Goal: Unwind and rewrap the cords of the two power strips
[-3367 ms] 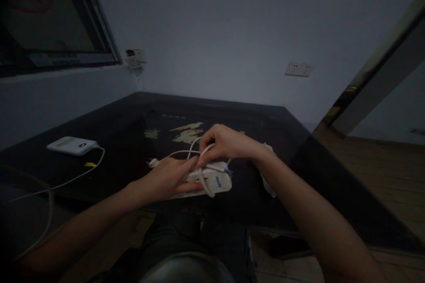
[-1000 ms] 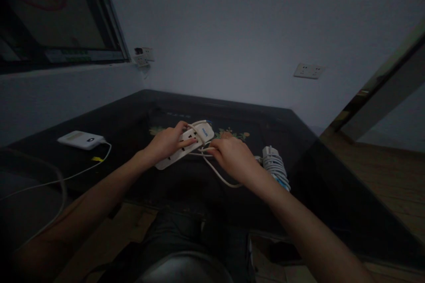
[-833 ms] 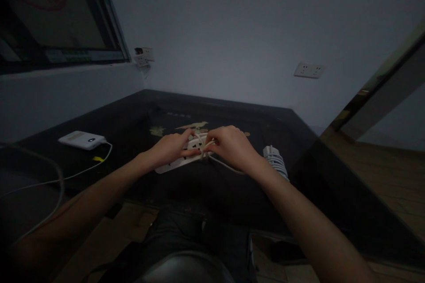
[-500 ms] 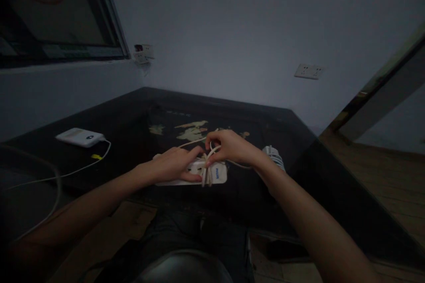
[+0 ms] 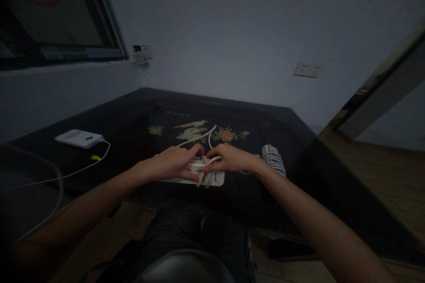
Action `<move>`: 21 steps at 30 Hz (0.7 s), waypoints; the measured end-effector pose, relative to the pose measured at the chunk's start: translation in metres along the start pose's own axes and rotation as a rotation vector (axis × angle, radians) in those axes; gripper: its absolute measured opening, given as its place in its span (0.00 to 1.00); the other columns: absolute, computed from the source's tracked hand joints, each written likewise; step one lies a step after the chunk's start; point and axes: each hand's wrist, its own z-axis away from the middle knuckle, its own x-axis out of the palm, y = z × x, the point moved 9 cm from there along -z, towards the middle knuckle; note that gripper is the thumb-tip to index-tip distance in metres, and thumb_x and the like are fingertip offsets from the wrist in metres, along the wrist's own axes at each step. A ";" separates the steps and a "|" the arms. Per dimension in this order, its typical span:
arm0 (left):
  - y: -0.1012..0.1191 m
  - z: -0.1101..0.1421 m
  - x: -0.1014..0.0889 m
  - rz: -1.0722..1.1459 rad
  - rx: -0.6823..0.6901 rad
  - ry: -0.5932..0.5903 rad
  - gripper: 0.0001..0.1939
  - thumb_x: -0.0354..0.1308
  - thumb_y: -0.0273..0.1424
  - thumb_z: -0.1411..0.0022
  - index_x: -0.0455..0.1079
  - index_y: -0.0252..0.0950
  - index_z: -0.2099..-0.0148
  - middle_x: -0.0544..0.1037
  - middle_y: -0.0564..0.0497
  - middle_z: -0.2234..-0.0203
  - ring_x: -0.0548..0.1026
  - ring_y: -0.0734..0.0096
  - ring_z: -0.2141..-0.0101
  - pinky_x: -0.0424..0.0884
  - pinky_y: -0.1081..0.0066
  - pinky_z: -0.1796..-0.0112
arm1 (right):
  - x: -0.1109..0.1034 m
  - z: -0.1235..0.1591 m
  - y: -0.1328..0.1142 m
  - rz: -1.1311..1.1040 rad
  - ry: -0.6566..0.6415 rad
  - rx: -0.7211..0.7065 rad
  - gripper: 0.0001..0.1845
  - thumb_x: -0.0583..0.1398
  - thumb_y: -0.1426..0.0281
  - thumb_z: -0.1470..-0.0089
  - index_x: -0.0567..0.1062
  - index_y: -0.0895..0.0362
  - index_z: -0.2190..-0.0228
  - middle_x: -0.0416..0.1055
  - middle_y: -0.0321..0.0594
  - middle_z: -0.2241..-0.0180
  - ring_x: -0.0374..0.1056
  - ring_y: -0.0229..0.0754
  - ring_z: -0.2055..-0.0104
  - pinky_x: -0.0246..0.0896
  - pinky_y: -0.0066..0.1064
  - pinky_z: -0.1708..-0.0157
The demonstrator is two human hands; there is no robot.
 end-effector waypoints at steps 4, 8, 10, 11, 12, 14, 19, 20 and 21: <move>-0.013 0.005 -0.004 0.110 -0.024 -0.036 0.36 0.61 0.51 0.51 0.59 0.37 0.45 0.77 0.46 0.63 0.75 0.61 0.67 0.62 0.72 0.70 | -0.002 0.003 -0.001 -0.012 0.026 0.029 0.26 0.61 0.52 0.50 0.78 0.64 0.64 0.72 0.39 0.74 0.62 0.34 0.75 0.51 0.25 0.77; -0.034 0.018 0.001 0.181 -0.057 -0.107 0.25 0.61 0.46 0.49 0.66 0.39 0.52 0.77 0.50 0.64 0.74 0.66 0.67 0.60 0.75 0.71 | -0.005 0.007 0.002 -0.073 0.078 0.068 0.26 0.61 0.53 0.51 0.79 0.64 0.63 0.73 0.39 0.74 0.62 0.34 0.76 0.50 0.24 0.78; -0.038 0.022 0.005 0.252 -0.041 -0.128 0.20 0.60 0.46 0.47 0.69 0.38 0.58 0.76 0.51 0.67 0.73 0.68 0.68 0.59 0.76 0.71 | -0.005 0.009 0.003 -0.087 0.085 0.079 0.26 0.62 0.53 0.51 0.79 0.64 0.63 0.73 0.39 0.74 0.62 0.34 0.76 0.50 0.25 0.78; -0.038 0.024 0.006 0.292 -0.028 -0.130 0.19 0.60 0.46 0.47 0.69 0.37 0.60 0.76 0.52 0.69 0.73 0.69 0.68 0.59 0.76 0.72 | -0.004 0.010 0.003 -0.090 0.081 0.080 0.26 0.62 0.54 0.51 0.79 0.64 0.62 0.73 0.39 0.74 0.62 0.34 0.76 0.51 0.25 0.78; -0.038 0.025 0.007 0.327 -0.018 -0.124 0.18 0.59 0.45 0.46 0.69 0.36 0.62 0.76 0.52 0.70 0.72 0.70 0.69 0.59 0.76 0.72 | -0.004 0.011 0.002 -0.092 0.075 0.078 0.25 0.62 0.54 0.51 0.79 0.64 0.62 0.74 0.40 0.73 0.62 0.34 0.75 0.51 0.25 0.77; -0.036 0.026 0.007 0.364 -0.012 -0.097 0.17 0.59 0.45 0.46 0.68 0.36 0.62 0.75 0.53 0.72 0.71 0.71 0.70 0.58 0.77 0.72 | -0.004 0.013 0.000 -0.078 0.074 0.069 0.25 0.62 0.54 0.51 0.79 0.63 0.61 0.75 0.40 0.71 0.63 0.35 0.74 0.52 0.25 0.76; -0.031 0.029 0.004 0.348 -0.039 -0.060 0.18 0.60 0.44 0.46 0.69 0.36 0.59 0.74 0.53 0.74 0.70 0.72 0.73 0.58 0.76 0.73 | -0.009 0.017 -0.010 0.075 0.076 0.040 0.24 0.63 0.55 0.51 0.78 0.61 0.60 0.77 0.41 0.68 0.67 0.37 0.71 0.54 0.25 0.73; -0.031 0.030 0.003 0.339 -0.039 -0.064 0.18 0.60 0.44 0.46 0.69 0.36 0.59 0.74 0.53 0.74 0.70 0.72 0.73 0.57 0.76 0.74 | -0.009 0.017 -0.011 0.108 0.071 0.042 0.23 0.63 0.55 0.52 0.79 0.60 0.60 0.77 0.41 0.68 0.68 0.38 0.71 0.55 0.26 0.73; -0.030 0.030 0.003 0.330 -0.033 -0.070 0.18 0.60 0.44 0.46 0.70 0.36 0.59 0.74 0.53 0.74 0.70 0.72 0.74 0.57 0.76 0.74 | -0.010 0.017 -0.013 0.137 0.063 0.045 0.23 0.64 0.55 0.52 0.79 0.60 0.61 0.77 0.42 0.68 0.69 0.39 0.71 0.55 0.26 0.73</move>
